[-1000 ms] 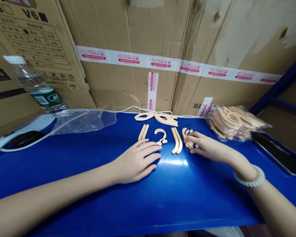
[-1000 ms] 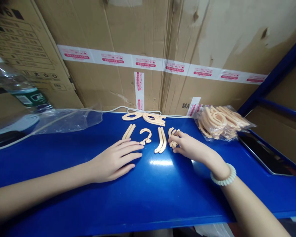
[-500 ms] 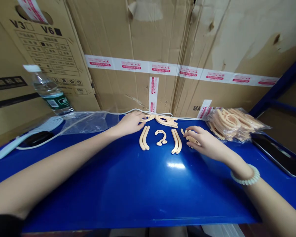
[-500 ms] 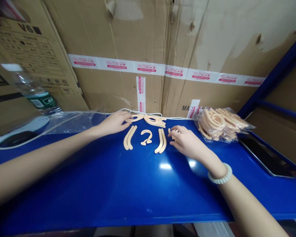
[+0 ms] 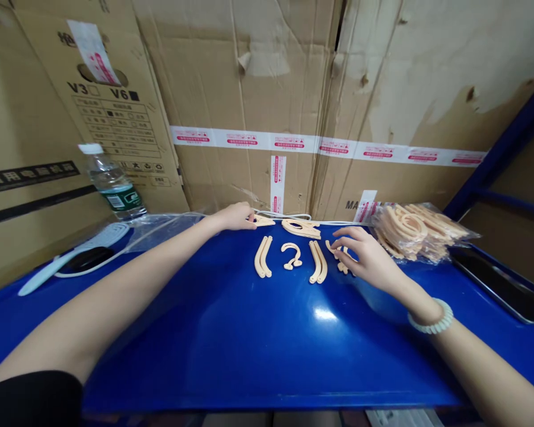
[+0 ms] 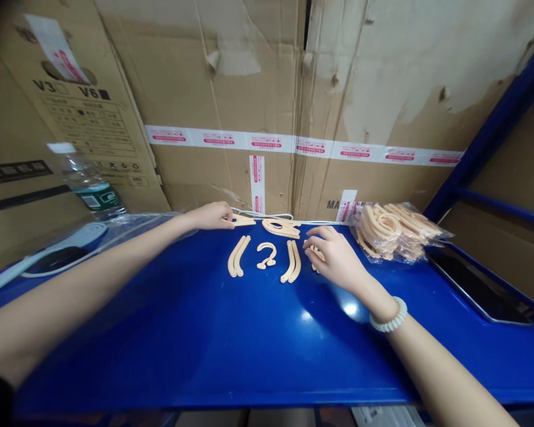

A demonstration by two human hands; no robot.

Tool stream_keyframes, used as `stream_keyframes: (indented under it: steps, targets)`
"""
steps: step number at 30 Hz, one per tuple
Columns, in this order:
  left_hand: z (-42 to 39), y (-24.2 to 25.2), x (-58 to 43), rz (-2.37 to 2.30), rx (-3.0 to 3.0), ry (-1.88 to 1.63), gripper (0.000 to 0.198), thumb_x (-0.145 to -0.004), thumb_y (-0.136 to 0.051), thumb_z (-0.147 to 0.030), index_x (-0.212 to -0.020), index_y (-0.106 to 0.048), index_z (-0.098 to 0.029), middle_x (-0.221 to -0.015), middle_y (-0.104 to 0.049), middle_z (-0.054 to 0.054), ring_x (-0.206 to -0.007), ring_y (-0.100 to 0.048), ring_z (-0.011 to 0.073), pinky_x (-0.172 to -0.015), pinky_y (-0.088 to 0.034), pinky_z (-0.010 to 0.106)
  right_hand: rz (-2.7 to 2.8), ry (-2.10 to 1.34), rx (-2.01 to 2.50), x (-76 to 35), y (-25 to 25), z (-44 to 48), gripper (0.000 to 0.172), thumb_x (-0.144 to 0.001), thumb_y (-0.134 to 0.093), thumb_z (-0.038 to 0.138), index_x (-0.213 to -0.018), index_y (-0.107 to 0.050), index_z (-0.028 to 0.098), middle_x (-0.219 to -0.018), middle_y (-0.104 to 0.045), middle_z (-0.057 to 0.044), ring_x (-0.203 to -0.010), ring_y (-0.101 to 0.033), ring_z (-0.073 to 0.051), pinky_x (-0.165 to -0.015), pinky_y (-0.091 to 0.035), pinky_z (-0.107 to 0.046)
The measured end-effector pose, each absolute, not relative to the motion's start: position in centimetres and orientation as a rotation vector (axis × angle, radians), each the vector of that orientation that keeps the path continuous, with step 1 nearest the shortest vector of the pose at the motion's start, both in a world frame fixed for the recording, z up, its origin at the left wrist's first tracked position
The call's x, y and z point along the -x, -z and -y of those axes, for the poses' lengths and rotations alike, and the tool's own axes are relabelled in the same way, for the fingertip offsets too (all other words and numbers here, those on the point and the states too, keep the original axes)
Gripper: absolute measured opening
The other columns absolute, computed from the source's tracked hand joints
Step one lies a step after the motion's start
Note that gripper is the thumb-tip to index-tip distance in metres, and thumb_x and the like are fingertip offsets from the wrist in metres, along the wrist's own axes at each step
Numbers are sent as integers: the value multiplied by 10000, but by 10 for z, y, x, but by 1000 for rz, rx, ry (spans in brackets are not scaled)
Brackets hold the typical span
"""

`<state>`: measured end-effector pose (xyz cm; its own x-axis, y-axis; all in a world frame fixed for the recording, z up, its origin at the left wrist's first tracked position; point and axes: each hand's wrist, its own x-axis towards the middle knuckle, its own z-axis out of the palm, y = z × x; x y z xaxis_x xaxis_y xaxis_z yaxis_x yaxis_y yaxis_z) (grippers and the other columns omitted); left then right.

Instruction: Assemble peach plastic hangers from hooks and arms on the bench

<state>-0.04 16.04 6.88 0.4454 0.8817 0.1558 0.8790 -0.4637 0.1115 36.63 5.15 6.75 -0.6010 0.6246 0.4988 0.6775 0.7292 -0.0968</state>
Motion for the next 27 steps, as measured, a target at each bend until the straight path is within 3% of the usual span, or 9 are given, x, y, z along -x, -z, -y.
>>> stream_keyframes:
  steps: [4, 8, 12, 16, 19, 24, 27]
  targets:
    - [-115, -85, 7, -1679, -2667, -430, 247, -836, -645, -395, -886, -669, -154, -1082, -638, 117, -927, -655, 268, -817, -499, 358, 2156, -269, 1071, -348, -61, -41, 205, -938, -599, 358, -1035, -692, 203, -1059, -693, -112, -992, -655, -287, -862, -554, -473]
    - [-57, -70, -17, -1285, -2765, -1030, 233, -930, -614, -407, -912, -628, -175, -1220, -615, 113, -1087, -647, 254, -918, -522, 371, 1632, -1209, 1088, -316, -50, -21, 520, -852, -733, 468, -1269, -544, 220, -1001, -703, -80, -690, -652, -176, -541, -548, -298]
    - [-15, -43, -46, -874, -2775, -1169, 145, -918, -674, -298, -979, -614, -181, -1266, -616, 137, -1182, -630, 262, -964, -531, 374, 1337, -1727, 1020, -296, -40, -7, 473, -781, -806, 545, -994, -605, 174, -865, -706, -64, -533, -584, -100, -395, -422, -190]
    - [5, -22, -61, -777, -2579, -1296, 312, -886, -736, -291, -1143, -587, -198, -1271, -618, 133, -1202, -621, 255, -1005, -527, 385, 1489, -1620, 1097, -298, -36, -5, 455, -783, -785, 570, -800, -620, 146, -608, -619, -1, -415, -486, -68, -360, -357, -175]
    - [12, -14, -66, -931, -2216, -1284, 444, -856, -758, -307, -1251, -571, -226, -1228, -651, 96, -1077, -670, 226, -931, -555, 357, 1721, -1418, 1112, -302, -38, -3, 447, -834, -722, 578, -747, -628, 150, -517, -548, 30, -391, -436, -66, -361, -329, -184]
    - [14, -13, -68, -1167, -1917, -1104, 190, -892, -694, -364, -1022, -730, -229, -813, -703, 6, -687, -594, 148, -653, -477, 274, 1870, -1231, 1074, -299, -43, 2, 400, -850, -715, 530, -721, -657, 156, -511, -536, 36, -418, -434, -72, -375, -312, -189]
    - [12, -11, -65, -1124, -1769, -1061, 228, -892, -678, -403, -1006, -717, -208, -780, -680, 6, -652, -571, 142, -604, -440, 266, 1820, -1301, 1089, -297, -41, 2, 395, -822, -747, 546, -749, -663, 166, -529, -580, 27, -422, -505, -96, -387, -390, -200]
